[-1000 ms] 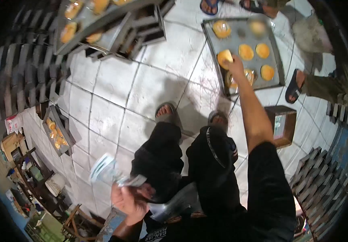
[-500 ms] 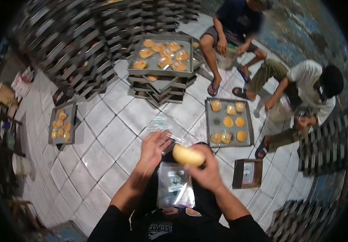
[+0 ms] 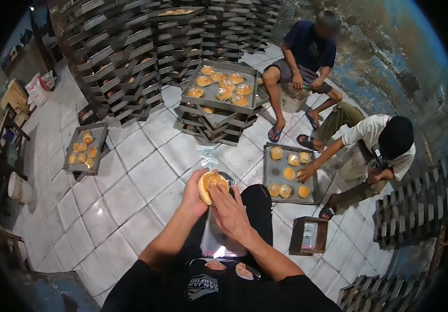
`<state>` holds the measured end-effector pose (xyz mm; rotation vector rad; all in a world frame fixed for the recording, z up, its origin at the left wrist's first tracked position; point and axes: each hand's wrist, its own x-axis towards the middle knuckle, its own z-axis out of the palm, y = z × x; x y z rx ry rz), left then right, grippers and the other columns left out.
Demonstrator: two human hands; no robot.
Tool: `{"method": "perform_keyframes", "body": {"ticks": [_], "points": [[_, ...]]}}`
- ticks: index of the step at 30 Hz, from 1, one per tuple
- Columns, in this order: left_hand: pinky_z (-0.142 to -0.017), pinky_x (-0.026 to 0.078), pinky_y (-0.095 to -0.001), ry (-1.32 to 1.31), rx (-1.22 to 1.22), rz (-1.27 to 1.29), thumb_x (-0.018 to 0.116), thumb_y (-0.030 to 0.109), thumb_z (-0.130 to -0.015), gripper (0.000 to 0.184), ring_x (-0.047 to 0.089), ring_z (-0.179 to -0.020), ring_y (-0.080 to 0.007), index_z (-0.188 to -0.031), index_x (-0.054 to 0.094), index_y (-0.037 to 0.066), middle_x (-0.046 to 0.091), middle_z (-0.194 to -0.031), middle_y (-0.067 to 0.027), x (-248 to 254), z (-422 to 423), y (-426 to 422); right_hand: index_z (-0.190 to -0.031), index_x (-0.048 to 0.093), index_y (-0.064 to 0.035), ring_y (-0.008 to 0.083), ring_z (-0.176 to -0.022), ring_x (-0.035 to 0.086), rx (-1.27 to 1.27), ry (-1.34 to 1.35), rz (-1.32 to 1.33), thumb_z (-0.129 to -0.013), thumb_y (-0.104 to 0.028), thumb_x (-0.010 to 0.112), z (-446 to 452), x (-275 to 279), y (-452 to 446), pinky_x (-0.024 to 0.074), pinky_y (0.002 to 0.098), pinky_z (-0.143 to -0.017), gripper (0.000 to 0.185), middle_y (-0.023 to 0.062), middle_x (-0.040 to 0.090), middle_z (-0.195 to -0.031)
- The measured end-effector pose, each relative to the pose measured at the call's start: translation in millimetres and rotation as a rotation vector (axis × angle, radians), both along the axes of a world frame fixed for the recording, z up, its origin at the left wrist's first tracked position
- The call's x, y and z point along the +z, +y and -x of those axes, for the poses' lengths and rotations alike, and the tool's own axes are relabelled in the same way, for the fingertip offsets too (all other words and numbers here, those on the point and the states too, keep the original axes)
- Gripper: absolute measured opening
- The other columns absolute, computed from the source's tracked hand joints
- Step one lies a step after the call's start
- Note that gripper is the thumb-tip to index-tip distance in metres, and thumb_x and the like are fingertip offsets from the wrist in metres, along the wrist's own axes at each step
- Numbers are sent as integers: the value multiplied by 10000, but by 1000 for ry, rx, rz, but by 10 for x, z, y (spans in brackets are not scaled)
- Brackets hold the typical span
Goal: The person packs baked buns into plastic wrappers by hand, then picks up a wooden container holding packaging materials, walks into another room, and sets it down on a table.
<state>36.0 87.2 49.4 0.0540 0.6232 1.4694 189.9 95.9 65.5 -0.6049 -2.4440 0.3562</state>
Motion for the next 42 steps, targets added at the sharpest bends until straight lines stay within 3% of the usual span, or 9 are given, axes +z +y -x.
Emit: {"method": "perform_keyframes", "body": {"ticks": [4, 9, 13, 20, 27, 28, 38, 39, 42], "points": [[-1161, 311, -358, 400, 195, -94, 475, 330, -1050, 471, 448, -1349, -200, -1432, 420, 61, 484, -1448, -80, 218, -597, -252, -1412, 423, 31, 318, -1404, 389, -144, -118, -75, -858, -51, 521, -2, 4, 225, 225, 573, -1164, 568, 159, 478, -1444], [-1083, 395, -409, -21, 121, -114, 489, 309, -1038, 402, 525, -1251, -185, -1389, 449, 118, 539, -1365, -64, -6, -111, 212, -1401, 456, -67, 287, -1343, 456, -78, -136, -71, -864, -95, 560, 48, 38, 446, 222, 603, -1154, 547, 139, 530, -1374], [-1008, 466, -404, 336, 460, -117, 404, 524, -1020, 553, 603, -1139, -230, -1331, 500, 77, 600, -1282, -81, 51, -580, 425, -1247, 538, -52, 310, -1113, 596, -41, -73, -72, -832, -143, 686, 45, 262, 664, 326, 556, -1087, 450, 121, 627, -1120], [-1035, 474, -483, -75, 96, -113, 252, 638, -1012, 737, 581, -1181, -393, -1384, 478, 43, 562, -1347, -171, -32, -185, 480, -950, 594, -45, 328, -811, 618, 127, 67, 510, -824, -52, 680, -51, 305, 458, 488, 386, -725, 153, 134, 616, -874], [-1012, 472, -520, -85, 280, -89, 305, 601, -1022, 677, 547, -1226, -328, -1352, 501, 43, 554, -1345, -170, -295, 275, 325, -916, 616, -27, 79, -703, 558, 323, 144, 1349, -886, -97, 680, -242, 429, 75, 444, 253, -602, 100, 1, 632, -953], [-1008, 475, -518, -66, 296, -83, 313, 596, -1023, 669, 548, -1222, -325, -1350, 502, 44, 556, -1339, -171, -206, 265, 253, -914, 614, -21, 74, -694, 545, 226, 349, 765, -900, -84, 674, -115, 256, 259, 434, 247, -600, 88, 2, 624, -939], [-994, 467, -501, 13, 380, 61, 361, 585, -1015, 601, 568, -1192, -308, -1316, 528, 93, 589, -1299, -126, -144, 300, 251, -810, 556, -27, 86, -731, 542, 828, 413, 1139, -868, -55, 710, -250, 390, 45, 451, 266, -641, 167, 43, 608, -839], [-997, 465, -502, 6, 382, 49, 350, 590, -1015, 609, 566, -1194, -309, -1316, 528, 92, 589, -1299, -127, -183, 290, 250, -832, 572, -28, 75, -738, 536, 240, 331, 1154, -860, -49, 712, -206, 283, 104, 456, 270, -643, 145, 43, 615, -860], [-1011, 458, -504, -46, 354, 94, 321, 606, -1015, 642, 574, -1176, -309, -1310, 533, 75, 595, -1285, -129, -228, 36, 273, -854, 568, -25, 44, -711, 509, 214, 438, 1212, -865, -34, 704, -13, 154, 202, 424, 202, -616, 137, 23, 614, -950]]}}
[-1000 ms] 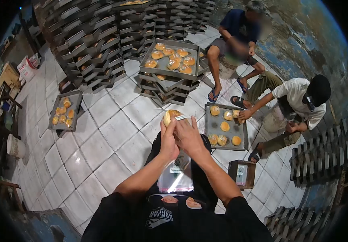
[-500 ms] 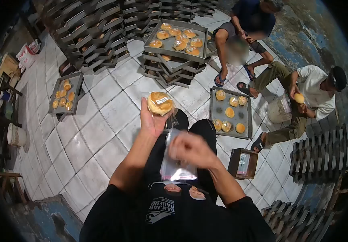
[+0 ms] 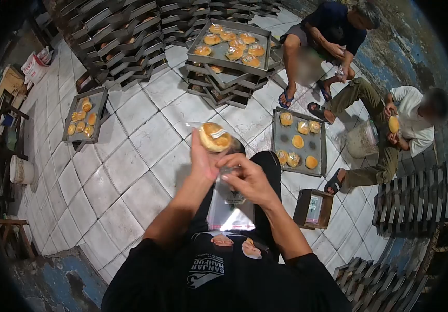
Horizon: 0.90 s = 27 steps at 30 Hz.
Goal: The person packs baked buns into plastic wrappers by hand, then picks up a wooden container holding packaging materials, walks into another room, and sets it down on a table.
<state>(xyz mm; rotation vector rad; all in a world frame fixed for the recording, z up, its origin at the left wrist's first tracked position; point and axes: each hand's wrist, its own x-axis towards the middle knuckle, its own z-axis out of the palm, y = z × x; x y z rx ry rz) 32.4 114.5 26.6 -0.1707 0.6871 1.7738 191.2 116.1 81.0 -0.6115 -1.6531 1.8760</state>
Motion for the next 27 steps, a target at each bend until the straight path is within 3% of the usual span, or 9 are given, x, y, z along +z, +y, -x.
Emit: {"method": "perform_keyframes", "body": {"ticks": [3, 6, 7, 8, 10, 15, 18, 22, 27], "points": [[-999, 470, -494, -25, -46, -15, 339, 589, -1020, 630, 582, -1154, -313, -1299, 534, 59, 603, -1259, -138, -198, -27, 130, -822, 537, -28, 34, -671, 489, 154, -17, -377, -883, -7, 684, 1, -135, 38, 404, 182, -604, 160, 15, 609, -943], [-1011, 466, -484, 99, 38, 47, 331, 567, -1031, 615, 581, -1159, -314, -1306, 526, 53, 602, -1263, -146, 80, 228, 1, -781, 510, -43, 57, -666, 515, 716, 207, 439, -903, -28, 679, -453, 290, -130, 429, 224, -610, 209, 7, 601, -873], [-1023, 456, -484, 64, 2, 22, 321, 555, -1038, 605, 575, -1174, -309, -1319, 518, 57, 597, -1276, -140, 85, 313, -95, -788, 492, -46, 84, -702, 573, 488, 117, -26, -916, -53, 683, -416, 112, -68, 462, 261, -632, 230, 27, 598, -869], [-1036, 447, -485, 33, -43, -9, 311, 542, -1045, 596, 568, -1189, -305, -1332, 511, 61, 591, -1289, -134, 99, 339, -156, -885, 541, -18, 164, -760, 629, 179, 66, 155, -882, -80, 724, -366, 21, -36, 501, 305, -675, 193, 84, 618, -941], [-1044, 445, -475, -38, -262, -87, 290, 518, -1056, 584, 548, -1231, -295, -1366, 488, 64, 566, -1335, -131, 502, -20, -403, -1029, 576, -1, 257, -830, 649, -401, -323, -1095, -816, -66, 757, -241, 157, 77, 534, 343, -730, 287, 141, 623, -989], [-1050, 438, -362, 683, -197, 58, 347, 490, -1060, 604, 556, -1235, -213, -1401, 479, 8, 566, -1370, -129, 268, 25, -341, -979, 659, -1, 316, -852, 662, -318, -240, -827, -842, -46, 701, -108, 145, 107, 530, 364, -734, 151, 150, 646, -938], [-1046, 433, -343, 674, -417, -189, 405, 419, -1065, 546, 603, -1167, -223, -1319, 561, -38, 641, -1268, -122, -32, 128, -259, -984, 665, 27, 325, -793, 679, -442, -340, -668, -939, -126, 619, -75, -161, 424, 522, 354, -698, 165, 185, 684, -919], [-834, 503, -269, 1251, -1, -197, 485, 255, -1059, 353, 636, -924, -128, -1081, 662, -50, 688, -997, -99, -81, 42, -152, -865, 627, 18, 355, -699, 630, -421, -348, -785, -948, -143, 618, -22, -9, 453, 493, 396, -623, 182, 173, 625, -797], [-721, 484, -226, 1142, 19, 31, 560, 213, -1027, 280, 603, -750, -115, -891, 637, -19, 649, -834, -55, 135, 81, -70, -752, 529, 3, 304, -577, 552, -457, -340, -858, -957, -204, 622, 34, 134, 586, 422, 413, -549, 306, 190, 505, -708]]}}
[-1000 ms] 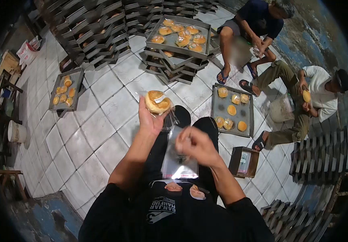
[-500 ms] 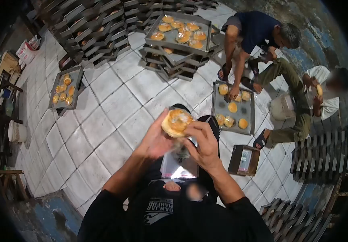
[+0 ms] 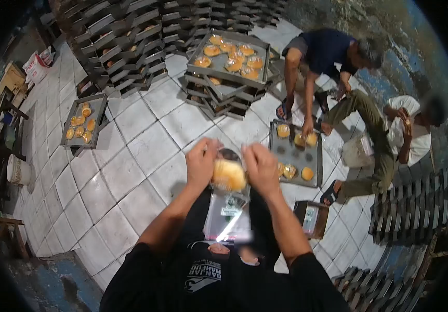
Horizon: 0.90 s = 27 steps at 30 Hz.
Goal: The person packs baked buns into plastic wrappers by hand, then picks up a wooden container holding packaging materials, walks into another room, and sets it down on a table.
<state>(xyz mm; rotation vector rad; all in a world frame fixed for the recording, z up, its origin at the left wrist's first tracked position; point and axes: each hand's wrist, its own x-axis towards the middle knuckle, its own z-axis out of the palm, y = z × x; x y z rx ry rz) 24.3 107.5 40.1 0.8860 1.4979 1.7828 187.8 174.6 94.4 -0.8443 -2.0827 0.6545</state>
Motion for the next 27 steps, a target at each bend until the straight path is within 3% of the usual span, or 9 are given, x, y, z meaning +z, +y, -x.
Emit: {"method": "perform_keyframes", "body": {"ticks": [3, 5, 6, 9, 13, 16, 22, 26, 27], "points": [[-772, 462, -251, 94, 149, -7, 554, 184, -1021, 295, 583, -814, -137, -813, 623, -12, 619, -875, -57, 27, 111, -29, -729, 561, -5, 67, -590, 421, 74, 188, 607, -1008, -307, 565, -170, -352, 383, 358, 300, -502, 412, -3, 474, -601], [-816, 455, -279, 482, 192, -96, 541, 169, -1021, 311, 578, -884, -150, -778, 616, -10, 609, -926, -64, 81, 78, -283, -717, 579, -26, 53, -584, 420, 110, 194, 822, -1009, -306, 567, -269, -406, 165, 349, 267, -502, 405, -44, 496, -621], [-803, 460, -277, 402, 101, -13, 567, 156, -1001, 296, 563, -946, -158, -763, 618, -13, 609, -1053, -110, -37, 105, -424, -711, 588, -36, 46, -580, 419, 117, 200, 931, -1010, -306, 568, -356, -452, -18, 344, 251, -501, 403, -64, 507, -631], [-787, 459, -275, -5, -140, 189, 576, 145, -995, 293, 557, -926, -142, -757, 616, -22, 617, -1044, -96, -906, 189, -646, -743, 587, -58, 43, -543, 471, 86, 156, 1187, -1015, -296, 566, -470, -1040, -409, 374, 234, -471, 362, -39, 530, -628], [-769, 446, -240, -237, -192, 234, 571, 129, -997, 291, 551, -851, -103, -745, 609, -12, 641, -1017, -87, -446, 112, -462, -1032, 585, -17, 58, -653, 587, -44, 472, 1183, -997, -233, 605, -359, -921, -776, 455, 213, -516, 219, 6, 615, -775], [-773, 446, -227, -81, -245, 0, 565, 88, -991, 257, 551, -844, -77, -759, 606, -14, 655, -1036, -98, -351, -12, -249, -1227, 559, -15, 98, -855, 627, 11, 732, 1217, -977, -192, 632, -317, -553, -735, 505, 222, -639, 315, 49, 649, -956], [-988, 429, -326, 16, -53, 157, 602, 117, -973, 188, 573, -1133, -211, -1091, 582, -27, 616, -1216, -156, -395, -166, -191, -1250, 541, 29, 264, -958, 666, -345, 138, 297, -916, -137, 666, -893, -816, 173, 525, 345, -825, 394, 201, 670, -1033], [-1109, 317, -397, 361, -209, 216, 609, 149, -944, 218, 436, -1326, -303, -1058, 600, -37, 507, -1369, -226, -529, -243, -659, -1300, 539, 10, 371, -964, 661, -682, -254, -273, -902, -137, 672, -1455, -1766, 754, 514, 397, -879, 445, 239, 664, -1090], [-1136, 279, -418, 498, -240, 275, 625, 154, -917, 236, 393, -1370, -337, -1048, 607, -42, 472, -1410, -255, -428, -273, -730, -1314, 534, 6, 358, -996, 656, -621, -235, -50, -898, -141, 676, -1521, -1846, 761, 510, 392, -895, 463, 231, 657, -1128]]}}
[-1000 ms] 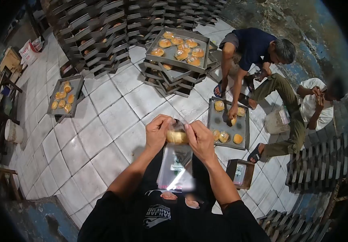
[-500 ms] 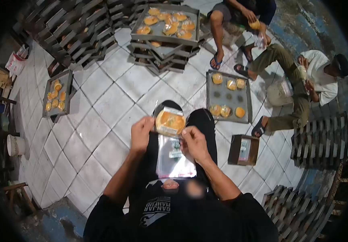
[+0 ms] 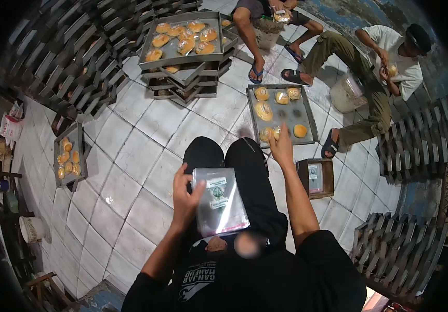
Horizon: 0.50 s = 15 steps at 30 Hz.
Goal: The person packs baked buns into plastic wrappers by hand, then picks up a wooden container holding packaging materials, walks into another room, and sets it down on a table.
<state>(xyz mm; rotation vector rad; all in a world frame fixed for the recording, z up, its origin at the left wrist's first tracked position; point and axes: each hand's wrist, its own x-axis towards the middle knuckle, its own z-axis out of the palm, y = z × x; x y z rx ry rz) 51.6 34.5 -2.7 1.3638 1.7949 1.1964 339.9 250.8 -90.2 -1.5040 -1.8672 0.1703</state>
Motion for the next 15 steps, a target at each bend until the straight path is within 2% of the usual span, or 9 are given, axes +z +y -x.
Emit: {"method": "perform_keyframes", "body": {"ticks": [1, 2, 4, 5, 8, 9, 10, 13, 15], "points": [[-1153, 245, -431, 16, -27, 10, 639, 172, -883, 265, 370, -1385, -360, -1017, 617, -56, 425, -1451, -281, 28, -44, -37, -1328, 529, 3, 345, -1028, 651, 46, 85, 213, -895, -144, 680, -49, -73, -98, 506, 387, -911, 482, 223, 650, -1166], [-1142, 265, -436, 95, -53, -16, 640, 172, -883, 271, 388, -1369, -375, -1022, 623, -60, 454, -1418, -287, 82, -69, -59, -1342, 524, -1, 332, -1059, 647, 90, 168, 437, -891, -148, 685, -91, -177, -263, 502, 382, -927, 501, 215, 642, -1204], [-1120, 305, -446, 247, -125, -65, 643, 173, -884, 284, 424, -1336, -406, -1033, 634, -68, 510, -1352, -301, 174, -118, -92, -1358, 512, 12, 297, -1129, 619, 283, 453, 612, -883, -162, 703, 163, 459, -754, 485, 374, -961, 541, 193, 620, -1264], [-1061, 383, -414, 77, -159, -164, 633, 214, -920, 323, 537, -1232, -325, -1107, 632, -50, 608, -1256, -226, 159, -131, -87, -1369, 496, 15, 269, -1157, 600, 375, 559, 608, -884, -179, 713, 225, 516, -948, 476, 365, -975, 566, 169, 605, -1295], [-956, 466, -354, -786, 8, 130, 618, 222, -964, 309, 618, -1088, -212, -1154, 617, -21, 666, -1159, -129, 406, -335, -109, -1407, 451, 0, 195, -1193, 562, 554, 926, 610, -902, -228, 724, 337, 845, -1476, 455, 339, -1009, 617, 106, 583, -1317], [-881, 499, -300, -780, -67, -7, 585, 202, -1002, 288, 632, -1009, -144, -1212, 591, 5, 664, -1147, -82, 392, -385, -25, -1435, 421, -16, 161, -1228, 522, 610, 1143, 787, -910, -265, 729, 325, 972, -1607, 430, 326, -1038, 658, 86, 561, -1325], [-887, 498, -298, -835, -68, -22, 579, 183, -1004, 277, 633, -1013, -147, -1216, 588, 4, 664, -1148, -87, 430, -471, 78, -1435, 431, -22, 152, -1229, 514, 674, 1185, 829, -916, -266, 723, 256, 1123, -1665, 430, 321, -1033, 643, 89, 553, -1325], [-864, 528, -296, -947, -91, -3, 572, 160, -1006, 275, 655, -982, -156, -1237, 565, 11, 670, -1131, -95, 573, -808, 330, -1358, 511, -11, 144, -1102, 578, 463, 1084, 1034, -916, -218, 705, 41, 1239, -1727, 462, 315, -981, 525, 70, 619, -1238], [-906, 514, -310, -903, -211, 55, 583, 152, -997, 341, 631, -1052, -167, -1303, 518, 17, 641, -1202, -103, 504, -958, 478, -1321, 547, -7, 137, -1066, 590, 445, 1054, 938, -916, -217, 701, -219, 1242, -1668, 470, 313, -965, 482, 71, 647, -1180]]}}
